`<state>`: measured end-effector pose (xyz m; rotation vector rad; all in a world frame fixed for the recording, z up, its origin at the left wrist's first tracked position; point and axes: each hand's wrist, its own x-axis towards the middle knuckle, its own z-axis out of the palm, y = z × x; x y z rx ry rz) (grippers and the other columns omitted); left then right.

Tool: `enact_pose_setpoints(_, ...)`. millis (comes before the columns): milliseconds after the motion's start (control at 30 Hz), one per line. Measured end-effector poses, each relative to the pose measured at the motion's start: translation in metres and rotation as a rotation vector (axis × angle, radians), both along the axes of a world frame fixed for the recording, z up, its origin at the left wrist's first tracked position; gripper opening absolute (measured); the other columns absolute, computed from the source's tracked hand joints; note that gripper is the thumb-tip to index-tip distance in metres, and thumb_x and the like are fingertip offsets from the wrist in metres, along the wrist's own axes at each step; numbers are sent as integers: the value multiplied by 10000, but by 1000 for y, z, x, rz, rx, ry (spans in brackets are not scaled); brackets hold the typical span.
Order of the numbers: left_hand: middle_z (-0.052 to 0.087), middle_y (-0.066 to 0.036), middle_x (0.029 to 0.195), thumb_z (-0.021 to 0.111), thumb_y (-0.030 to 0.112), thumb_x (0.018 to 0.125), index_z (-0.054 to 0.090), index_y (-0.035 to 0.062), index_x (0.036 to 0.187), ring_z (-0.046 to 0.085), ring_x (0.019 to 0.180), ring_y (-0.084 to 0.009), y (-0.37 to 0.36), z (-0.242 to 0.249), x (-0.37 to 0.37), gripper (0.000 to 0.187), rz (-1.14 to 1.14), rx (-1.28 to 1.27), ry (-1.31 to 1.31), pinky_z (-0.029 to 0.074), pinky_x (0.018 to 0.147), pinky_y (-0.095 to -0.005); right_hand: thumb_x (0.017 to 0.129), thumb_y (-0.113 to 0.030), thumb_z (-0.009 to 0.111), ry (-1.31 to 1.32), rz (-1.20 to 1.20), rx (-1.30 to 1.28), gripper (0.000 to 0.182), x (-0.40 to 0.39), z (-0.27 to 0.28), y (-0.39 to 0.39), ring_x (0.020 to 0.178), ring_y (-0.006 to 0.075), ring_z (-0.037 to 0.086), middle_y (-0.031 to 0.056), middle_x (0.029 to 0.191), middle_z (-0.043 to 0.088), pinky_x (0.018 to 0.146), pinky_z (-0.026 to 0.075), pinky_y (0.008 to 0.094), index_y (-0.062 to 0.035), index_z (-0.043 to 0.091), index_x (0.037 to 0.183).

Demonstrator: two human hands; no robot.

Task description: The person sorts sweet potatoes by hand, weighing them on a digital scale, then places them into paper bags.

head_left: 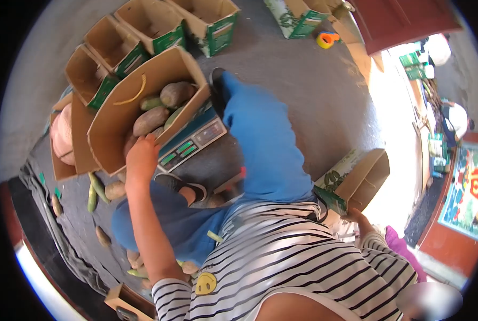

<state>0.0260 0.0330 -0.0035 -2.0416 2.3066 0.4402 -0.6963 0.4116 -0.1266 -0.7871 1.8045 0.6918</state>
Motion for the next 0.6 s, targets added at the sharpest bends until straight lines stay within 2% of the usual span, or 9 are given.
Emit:
enact_pose_setpoints(67, 619, -199, 923, 636, 132, 831, 565, 23, 942, 614, 868, -387, 1, 0, 1, 171, 22, 7, 4, 495, 724, -474, 621, -498, 767, -92, 559, 54, 541, -42, 12, -48, 996, 273, 606, 165, 971, 674, 897, 438, 416, -105, 701, 988)
enact_pose_setpoints(167, 630, -210, 915, 640, 149, 821, 562, 22, 936, 614, 893, -386, -1, -4, 3, 188, 39, 19, 17, 488, 742, -480, 638, -457, 730, 188, 660, -299, 486, 6, 84, -174, 971, 320, 637, 162, 963, 687, 831, 495, 434, -90, 723, 957)
enact_pose_setpoints(200, 635, -209, 913, 640, 148, 820, 564, 22, 931, 618, 893, -383, -1, -4, 3, 184, 34, 15, 20, 490, 743, -480, 743, -341, 673, 404, 619, -347, 323, 47, 102, -225, 860, 327, 656, 141, 878, 692, 730, 517, 430, -81, 719, 930)
enact_pose_setpoints(233, 640, -208, 912, 640, 148, 820, 566, 23, 927, 622, 892, -380, -2, -5, 3, 180, 30, 9, 23, 492, 743, -480, 819, -203, 615, 340, 676, -368, 196, 75, 113, -278, 859, 403, 616, 210, 881, 653, 733, 491, 464, -9, 625, 848)
enact_pose_setpoints(300, 648, -203, 884, 644, 147, 815, 572, 27, 921, 630, 873, -378, -4, -8, 2, 175, 28, 29, 24, 494, 737, -483, 873, -209, 584, 211, 719, -818, 222, 148, 134, -355, 898, 405, 612, 209, 930, 656, 795, 487, 460, -18, 649, 965)
enact_pose_setpoints(333, 652, -200, 870, 646, 146, 813, 575, 30, 918, 634, 863, -377, -5, -10, 3, 172, 27, 38, 18, 494, 734, -484, 898, -213, 570, 34, 753, -993, 264, 196, 154, -390, 953, 389, 608, 204, 1015, 651, 825, 488, 440, -27, 638, 1072)
enact_pose_setpoints(433, 660, -192, 850, 654, 155, 809, 583, 29, 902, 643, 847, -371, -6, -15, 2, 172, 32, 11, 8, 499, 728, -481, 921, -238, 555, -372, 937, -1319, 231, 324, 187, -475, 960, 324, 608, 136, 1037, 652, 812, 486, 404, -68, 631, 1057)
enact_pose_setpoints(500, 662, -187, 850, 658, 164, 811, 588, 31, 901, 645, 850, -367, -6, -17, 2, 175, 45, 16, 2, 503, 728, -473, 923, -246, 543, -567, 1127, -1495, 228, 396, 188, -520, 953, 305, 613, 96, 1032, 654, 795, 491, 411, -82, 628, 1056)
enact_pose_setpoints(600, 666, -177, 850, 664, 178, 811, 602, 38, 903, 653, 846, -353, -7, -15, 0, 179, 35, -3, -14, 512, 724, -458, 900, -269, 561, -527, 1306, -1420, 242, 505, 186, -567, 987, 299, 605, 79, 1043, 644, 811, 504, 416, -96, 629, 1054)
